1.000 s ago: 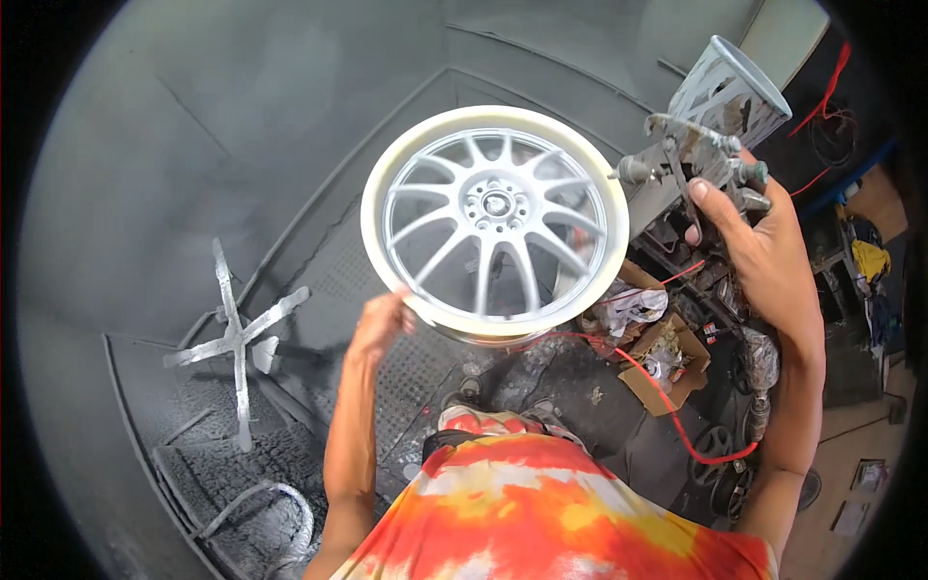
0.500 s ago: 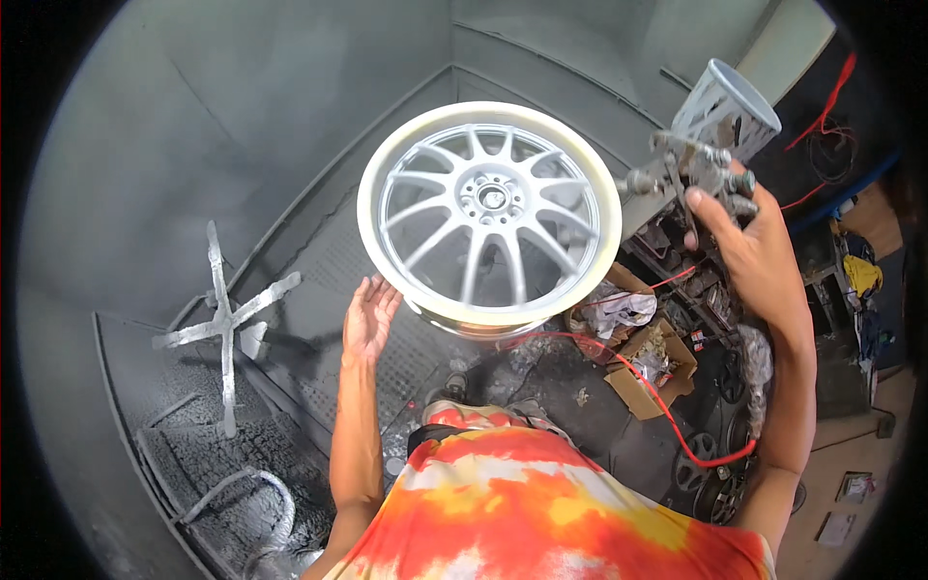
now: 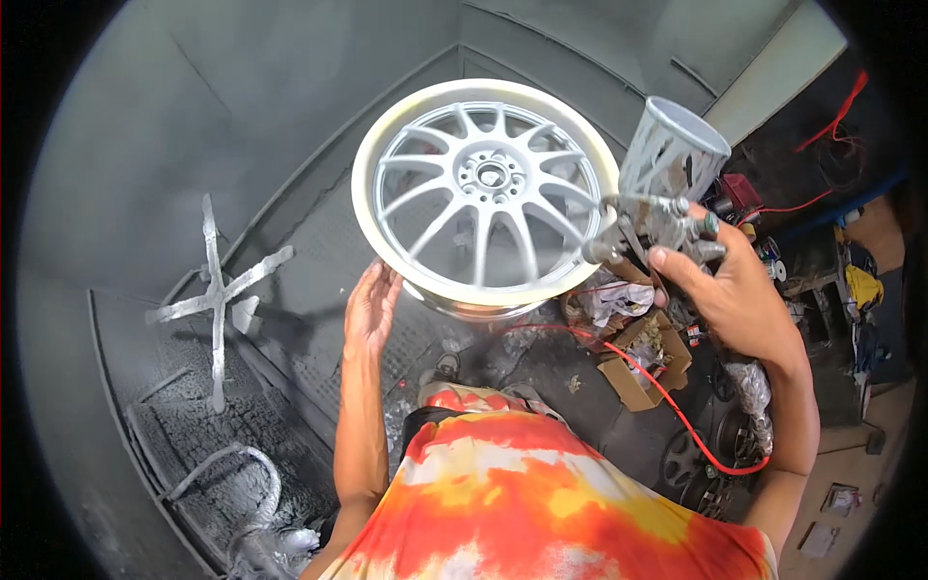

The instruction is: The person carries a wheel rim into a spray booth, places it on a stand, and applies a coating using a spray gun.

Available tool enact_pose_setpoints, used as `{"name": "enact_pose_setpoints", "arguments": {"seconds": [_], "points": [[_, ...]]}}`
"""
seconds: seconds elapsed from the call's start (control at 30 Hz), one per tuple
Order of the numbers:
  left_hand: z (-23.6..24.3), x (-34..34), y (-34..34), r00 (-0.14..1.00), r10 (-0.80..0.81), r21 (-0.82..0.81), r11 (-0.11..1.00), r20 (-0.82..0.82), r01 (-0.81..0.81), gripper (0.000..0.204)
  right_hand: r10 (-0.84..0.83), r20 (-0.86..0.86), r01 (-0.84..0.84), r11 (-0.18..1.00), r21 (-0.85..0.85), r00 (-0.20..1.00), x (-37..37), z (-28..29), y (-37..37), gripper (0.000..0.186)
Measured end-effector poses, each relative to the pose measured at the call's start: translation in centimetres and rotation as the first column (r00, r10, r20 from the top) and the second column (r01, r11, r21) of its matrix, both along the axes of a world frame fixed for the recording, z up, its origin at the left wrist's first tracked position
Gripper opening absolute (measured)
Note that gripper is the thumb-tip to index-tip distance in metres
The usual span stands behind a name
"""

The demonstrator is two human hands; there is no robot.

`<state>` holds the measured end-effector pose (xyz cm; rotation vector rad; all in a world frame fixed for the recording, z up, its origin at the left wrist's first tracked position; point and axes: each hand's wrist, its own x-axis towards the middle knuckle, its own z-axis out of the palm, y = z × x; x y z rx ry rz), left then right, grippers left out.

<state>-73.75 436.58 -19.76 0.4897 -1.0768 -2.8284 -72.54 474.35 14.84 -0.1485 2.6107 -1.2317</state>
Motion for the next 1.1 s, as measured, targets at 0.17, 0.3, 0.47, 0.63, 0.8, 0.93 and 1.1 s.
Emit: {"name": "enact_pose_setpoints", "arguments": {"seconds": [0.17,0.3,0.47,0.63,0.8,0.93,1.1], "points": [[1.8,0.4,2.1,0.998,0.031,-0.092,0.995,0.048,-0.027,0.039,0.048,-0.216,0.021,0.951,0.307,0.975,-0.6,-0.7,1.8,0.036],[1.1,0.3,3.2,0.997,0.069,-0.229,0.972,0.030,-0.061,0.034,0.050,-0.379,0.092,0.934,0.346,0.924,-3.7,-2.0,3.3,0.032],[3.3,-1.3,3.7,0.989,0.093,-0.468,0.883,0.117,-0.028,0.041,-0.013,-0.465,0.164,0.944,0.287,0.885,-8.7,-2.7,3.7,0.031],[0.4,-8.1,-2.1,0.987,0.151,-0.703,0.708,0.057,-0.068,0.042,-0.080,-0.496,0.207,0.956,0.207,0.865,-13.5,-2.5,0.7,0.028],[0.5,-15.9,-6.7,0.991,0.084,-0.891,0.435,-0.103,-0.129,0.044,-0.097,-0.547,0.144,0.989,0.042,0.832,-17.0,-3.0,-4.0,0.029],[1.7,-17.5,-8.0,0.999,-0.028,-0.872,0.489,-0.033,-0.015,0.045,-0.043,-0.476,-0.004,0.995,-0.096,0.878,-16.6,-2.6,-8.6,0.028],[-1.5,-14.9,-7.7,0.980,0.073,-0.924,0.326,-0.184,-0.198,0.046,0.109,-0.276,-0.167,0.966,-0.197,0.955,-14.8,-2.1,-12.9,0.027]]}}
